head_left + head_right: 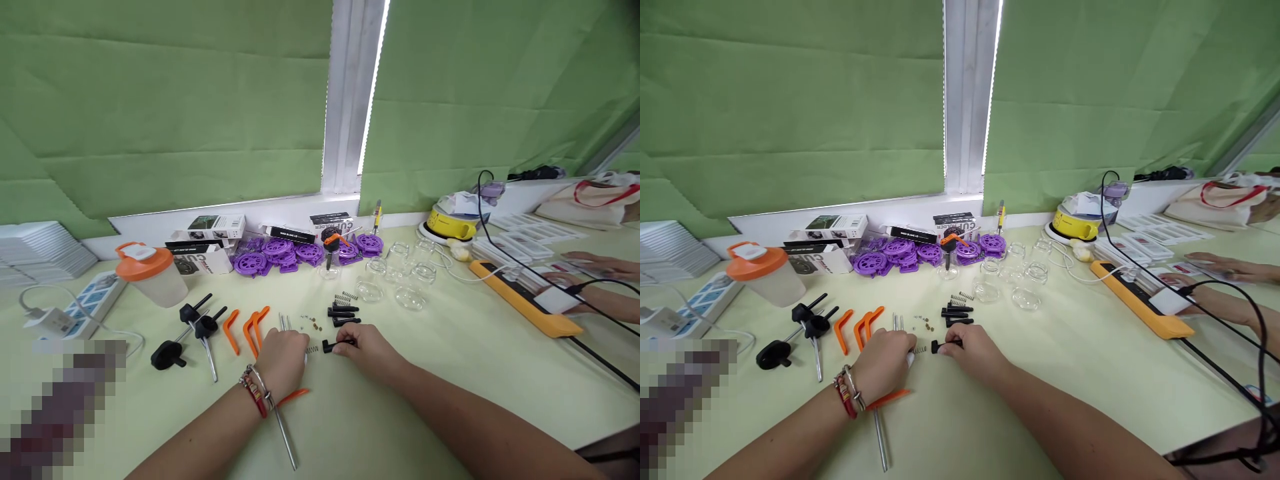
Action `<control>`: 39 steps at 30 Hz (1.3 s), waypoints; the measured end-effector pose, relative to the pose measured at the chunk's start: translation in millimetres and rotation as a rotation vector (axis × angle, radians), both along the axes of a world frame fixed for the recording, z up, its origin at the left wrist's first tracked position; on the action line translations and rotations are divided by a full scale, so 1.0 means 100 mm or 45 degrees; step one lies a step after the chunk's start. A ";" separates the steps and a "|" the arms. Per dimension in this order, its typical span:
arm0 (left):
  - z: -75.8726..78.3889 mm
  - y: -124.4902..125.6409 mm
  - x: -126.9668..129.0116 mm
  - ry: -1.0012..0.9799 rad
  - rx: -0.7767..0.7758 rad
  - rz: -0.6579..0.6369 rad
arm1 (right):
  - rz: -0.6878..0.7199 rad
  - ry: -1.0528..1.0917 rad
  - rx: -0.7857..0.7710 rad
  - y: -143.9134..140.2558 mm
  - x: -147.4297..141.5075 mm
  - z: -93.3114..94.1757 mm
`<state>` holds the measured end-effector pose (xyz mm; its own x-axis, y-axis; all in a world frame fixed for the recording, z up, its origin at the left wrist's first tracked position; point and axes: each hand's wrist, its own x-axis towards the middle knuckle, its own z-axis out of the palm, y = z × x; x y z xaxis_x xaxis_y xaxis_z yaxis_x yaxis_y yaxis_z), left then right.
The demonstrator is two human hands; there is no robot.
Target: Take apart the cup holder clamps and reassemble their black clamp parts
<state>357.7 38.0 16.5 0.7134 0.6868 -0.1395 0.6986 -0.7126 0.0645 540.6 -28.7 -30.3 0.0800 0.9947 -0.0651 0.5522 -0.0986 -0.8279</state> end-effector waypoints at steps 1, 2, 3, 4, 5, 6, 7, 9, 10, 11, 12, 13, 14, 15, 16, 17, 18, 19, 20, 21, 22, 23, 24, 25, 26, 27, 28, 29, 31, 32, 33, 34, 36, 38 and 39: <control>0.00 0.00 0.00 0.012 -0.003 0.002 | 0.022 -0.055 -0.009 -0.01 0.01 0.01; 0.01 0.01 -0.01 0.024 0.000 0.000 | 0.040 -0.118 0.002 -0.01 0.00 0.01; 0.01 0.02 -0.02 0.032 0.008 -0.006 | 0.055 -0.190 0.032 -0.02 -0.01 0.00; 0.01 0.02 -0.02 0.036 0.015 -0.011 | 0.066 -0.266 0.079 -0.02 -0.03 -0.01; 0.02 0.03 -0.03 0.034 0.020 -0.012 | 0.073 -0.342 0.135 -0.02 -0.05 -0.02; 0.03 0.03 -0.04 0.025 0.021 -0.005 | 0.081 -0.410 0.188 -0.01 -0.06 -0.04; 0.03 0.04 -0.05 0.009 0.019 0.009 | 0.088 -0.469 0.227 0.00 -0.08 -0.05; 0.05 0.05 -0.07 -0.030 0.013 0.047 | 0.096 -0.553 0.250 0.02 -0.08 -0.07; 0.06 0.06 -0.08 -0.047 0.011 0.065 | 0.090 -0.579 0.247 0.03 -0.07 -0.08; 0.06 0.06 -0.09 -0.061 0.013 0.077 | 0.080 -0.599 0.242 0.04 -0.05 -0.08; 0.06 0.07 -0.10 -0.072 0.013 0.084 | 0.064 -0.615 0.239 0.04 -0.02 -0.07; 0.06 0.07 -0.11 -0.082 0.012 0.086 | 0.046 -0.625 0.239 0.05 0.01 -0.07; 0.05 0.08 -0.11 -0.090 0.011 0.088 | 0.025 -0.633 0.240 0.06 0.05 -0.06; 0.05 0.08 -0.12 -0.097 0.009 0.088 | 0.005 -0.637 0.240 0.06 0.08 -0.06; 0.04 0.09 -0.12 -0.101 0.005 0.085 | -0.013 -0.643 0.239 0.07 0.11 -0.05; 0.03 0.09 -0.12 -0.103 -0.003 0.079 | -0.028 -0.651 0.237 0.08 0.13 -0.05; 0.03 0.09 -0.12 -0.107 -0.009 0.072 | -0.041 -0.662 0.242 0.08 0.14 -0.05; 0.03 0.09 -0.12 -0.114 -0.016 0.064 | -0.051 -0.673 0.257 0.08 0.14 -0.04; 0.03 0.09 -0.12 -0.123 -0.022 0.059 | -0.050 -0.678 0.285 0.08 0.13 -0.02; 0.03 0.08 -0.12 -0.134 -0.028 0.059 | -0.036 -0.668 0.326 0.08 0.10 0.00; 0.04 0.08 -0.12 -0.146 -0.034 0.061 | -0.006 -0.637 0.374 0.07 0.07 0.03; 0.05 0.08 -0.12 -0.160 -0.043 0.059 | 0.041 -0.586 0.416 0.07 0.02 0.06; 0.05 0.08 -0.12 -0.176 -0.055 0.054 | 0.098 -0.521 0.437 0.07 -0.02 0.10; 0.06 0.07 -0.12 -0.195 -0.074 0.044 | 0.157 -0.448 0.428 0.07 -0.08 0.13; 0.06 0.07 -0.12 -0.221 -0.100 0.031 | 0.206 -0.370 0.389 0.08 -0.13 0.16; 0.06 0.07 -0.12 -0.251 -0.132 0.015 | 0.242 -0.286 0.323 0.10 -0.18 0.19; 0.05 0.07 -0.12 -0.284 -0.165 0.002 | 0.272 -0.203 0.243 0.12 -0.23 0.21; 0.04 0.08 -0.13 -0.317 -0.195 -0.005 | 0.297 -0.131 0.171 0.15 -0.27 0.23; 0.02 0.09 -0.13 -0.373 -0.237 -0.005 | 0.340 -0.061 0.091 0.23 -0.34 0.26; 0.01 0.10 -0.13 -0.397 -0.249 0.002 | 0.358 -0.067 0.078 0.27 -0.35 0.27; 0.00 0.11 -0.14 -0.419 -0.255 0.015 | 0.371 -0.090 0.072 0.32 -0.35 0.28; -0.01 0.12 -0.14 -0.439 -0.253 0.034 | 0.372 -0.107 0.061 0.36 -0.34 0.30; -0.02 0.14 -0.15 -0.475 -0.222 0.080 | 0.329 -0.073 -0.009 0.46 -0.27 0.32; -0.01 0.15 -0.16 -0.503 -0.170 0.127 | 0.210 0.053 -0.111 0.57 -0.14 0.33; -0.01 0.15 -0.16 -0.511 -0.151 0.142 | 0.127 0.127 -0.159 0.62 -0.06 0.34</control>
<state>341.8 52.9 15.5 0.6497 0.7584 0.0514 0.6734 -0.6056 0.4240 534.1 33.5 3.7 -0.0316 0.9811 -0.1911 0.4798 -0.1528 -0.8640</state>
